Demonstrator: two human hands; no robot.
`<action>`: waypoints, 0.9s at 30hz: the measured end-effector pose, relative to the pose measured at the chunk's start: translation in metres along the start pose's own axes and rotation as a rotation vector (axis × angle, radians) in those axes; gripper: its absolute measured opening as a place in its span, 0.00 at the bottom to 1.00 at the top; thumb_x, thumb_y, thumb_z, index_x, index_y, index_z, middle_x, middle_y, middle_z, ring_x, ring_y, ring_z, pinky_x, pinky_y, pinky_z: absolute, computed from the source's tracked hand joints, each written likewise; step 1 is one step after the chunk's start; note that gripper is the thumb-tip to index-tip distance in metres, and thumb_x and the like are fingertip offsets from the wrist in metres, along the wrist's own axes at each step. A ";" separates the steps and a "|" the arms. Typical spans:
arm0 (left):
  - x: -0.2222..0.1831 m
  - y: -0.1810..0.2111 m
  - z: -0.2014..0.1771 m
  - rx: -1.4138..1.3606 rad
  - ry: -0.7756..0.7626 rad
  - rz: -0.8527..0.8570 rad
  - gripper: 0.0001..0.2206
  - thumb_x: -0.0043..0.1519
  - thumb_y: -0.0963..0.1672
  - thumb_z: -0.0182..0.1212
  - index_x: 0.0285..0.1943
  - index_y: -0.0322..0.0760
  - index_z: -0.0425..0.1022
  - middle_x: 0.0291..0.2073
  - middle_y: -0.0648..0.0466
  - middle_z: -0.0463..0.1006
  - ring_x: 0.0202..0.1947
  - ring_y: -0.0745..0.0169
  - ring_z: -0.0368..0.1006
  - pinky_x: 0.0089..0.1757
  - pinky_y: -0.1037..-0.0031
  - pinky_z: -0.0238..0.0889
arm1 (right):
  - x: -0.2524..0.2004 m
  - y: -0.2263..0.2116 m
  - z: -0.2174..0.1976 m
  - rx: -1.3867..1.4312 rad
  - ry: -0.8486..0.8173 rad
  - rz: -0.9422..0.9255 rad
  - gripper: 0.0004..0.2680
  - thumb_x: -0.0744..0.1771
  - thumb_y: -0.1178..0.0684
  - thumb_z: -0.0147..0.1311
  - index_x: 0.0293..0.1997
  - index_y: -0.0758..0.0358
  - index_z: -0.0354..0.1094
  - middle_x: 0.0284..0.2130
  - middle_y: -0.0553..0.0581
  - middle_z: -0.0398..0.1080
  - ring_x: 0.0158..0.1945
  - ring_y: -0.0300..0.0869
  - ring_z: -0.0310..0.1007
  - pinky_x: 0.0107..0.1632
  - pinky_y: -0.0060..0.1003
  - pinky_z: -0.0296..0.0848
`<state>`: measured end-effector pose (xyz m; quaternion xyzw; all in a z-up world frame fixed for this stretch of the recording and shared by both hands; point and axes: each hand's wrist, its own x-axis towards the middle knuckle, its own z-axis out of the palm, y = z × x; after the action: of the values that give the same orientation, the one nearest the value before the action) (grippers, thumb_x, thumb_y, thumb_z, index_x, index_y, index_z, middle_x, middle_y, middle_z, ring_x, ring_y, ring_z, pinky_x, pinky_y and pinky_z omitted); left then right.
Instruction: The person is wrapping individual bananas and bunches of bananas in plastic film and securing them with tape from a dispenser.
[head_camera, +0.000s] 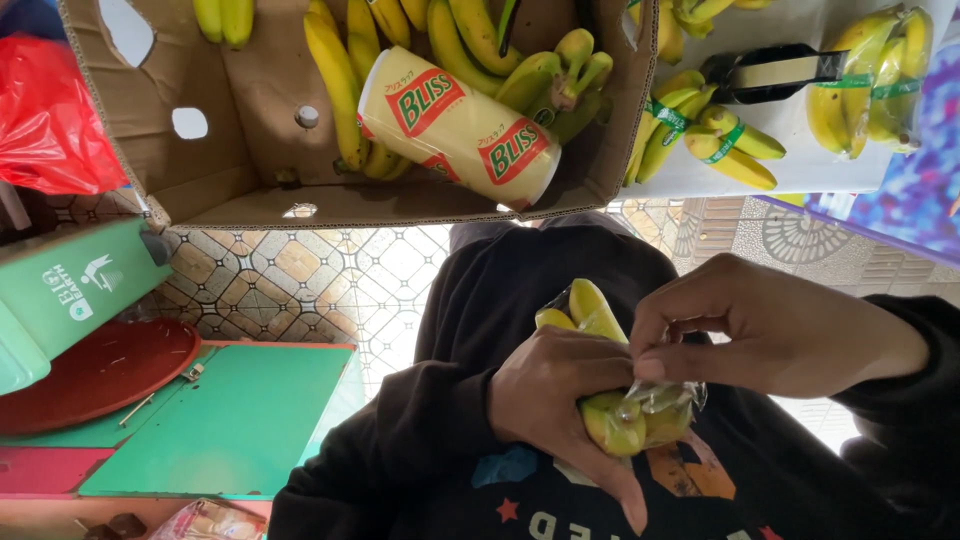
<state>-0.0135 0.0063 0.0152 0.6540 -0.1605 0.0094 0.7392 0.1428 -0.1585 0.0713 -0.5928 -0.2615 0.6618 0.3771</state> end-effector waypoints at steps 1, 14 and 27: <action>-0.001 0.000 0.001 -0.003 -0.003 0.000 0.31 0.41 0.61 0.65 0.38 0.33 0.73 0.24 0.55 0.72 0.23 0.60 0.70 0.33 0.71 0.66 | 0.001 0.002 0.001 0.003 0.004 0.002 0.11 0.67 0.42 0.55 0.35 0.51 0.83 0.23 0.44 0.82 0.23 0.35 0.76 0.30 0.34 0.77; -0.003 0.002 -0.006 -0.031 -0.025 -0.036 0.32 0.42 0.59 0.69 0.46 0.34 0.75 0.30 0.55 0.76 0.31 0.60 0.77 0.38 0.73 0.68 | 0.005 0.002 0.004 0.075 0.017 -0.193 0.08 0.67 0.46 0.54 0.41 0.55 0.78 0.30 0.49 0.81 0.30 0.37 0.79 0.34 0.31 0.77; 0.011 0.005 -0.023 -0.084 -0.140 -0.048 0.27 0.45 0.59 0.67 0.38 0.35 0.71 0.28 0.52 0.74 0.27 0.56 0.74 0.35 0.70 0.68 | -0.001 -0.009 0.015 -0.159 0.131 -0.471 0.07 0.69 0.51 0.51 0.41 0.58 0.76 0.33 0.51 0.78 0.33 0.40 0.80 0.33 0.32 0.79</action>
<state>0.0007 0.0276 0.0202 0.6252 -0.1964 -0.0609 0.7529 0.1300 -0.1530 0.0812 -0.5850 -0.4187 0.4933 0.4890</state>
